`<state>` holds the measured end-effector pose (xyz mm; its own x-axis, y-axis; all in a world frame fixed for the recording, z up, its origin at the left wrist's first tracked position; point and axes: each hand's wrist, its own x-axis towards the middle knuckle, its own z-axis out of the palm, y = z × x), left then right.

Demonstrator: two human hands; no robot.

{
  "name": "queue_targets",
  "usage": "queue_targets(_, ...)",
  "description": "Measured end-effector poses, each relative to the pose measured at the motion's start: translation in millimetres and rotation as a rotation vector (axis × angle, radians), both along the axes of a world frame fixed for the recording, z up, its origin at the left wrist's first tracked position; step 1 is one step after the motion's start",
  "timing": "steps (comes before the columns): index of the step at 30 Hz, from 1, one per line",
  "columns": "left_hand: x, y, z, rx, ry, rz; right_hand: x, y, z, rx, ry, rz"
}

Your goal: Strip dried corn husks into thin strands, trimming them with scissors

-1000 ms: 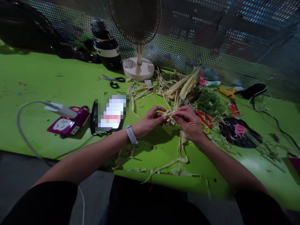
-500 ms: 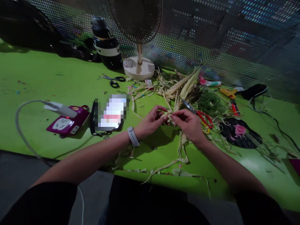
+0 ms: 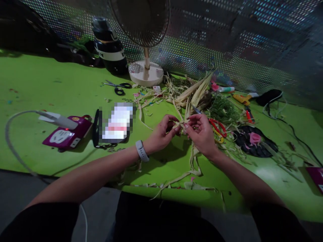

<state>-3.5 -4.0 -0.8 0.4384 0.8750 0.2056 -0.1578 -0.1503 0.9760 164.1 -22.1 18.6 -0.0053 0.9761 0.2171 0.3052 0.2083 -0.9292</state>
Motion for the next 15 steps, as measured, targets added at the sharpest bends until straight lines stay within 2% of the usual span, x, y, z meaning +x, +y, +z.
queue_targets(4, -0.2, -2.6, 1.3, 0.087, 0.055, 0.020, -1.7, -3.1, 2.9, 0.054, -0.051, -0.015)
queue_targets(10, 1.4, -3.6, -0.4, 0.013, 0.016, -0.006, -2.1, -0.8, 0.6, 0.034, -0.051, 0.012)
queue_targets(15, 1.6, -4.2, -2.3, 0.126, 0.106, 0.017, -4.0, -2.5, -0.9, 0.079, -0.135, -0.006)
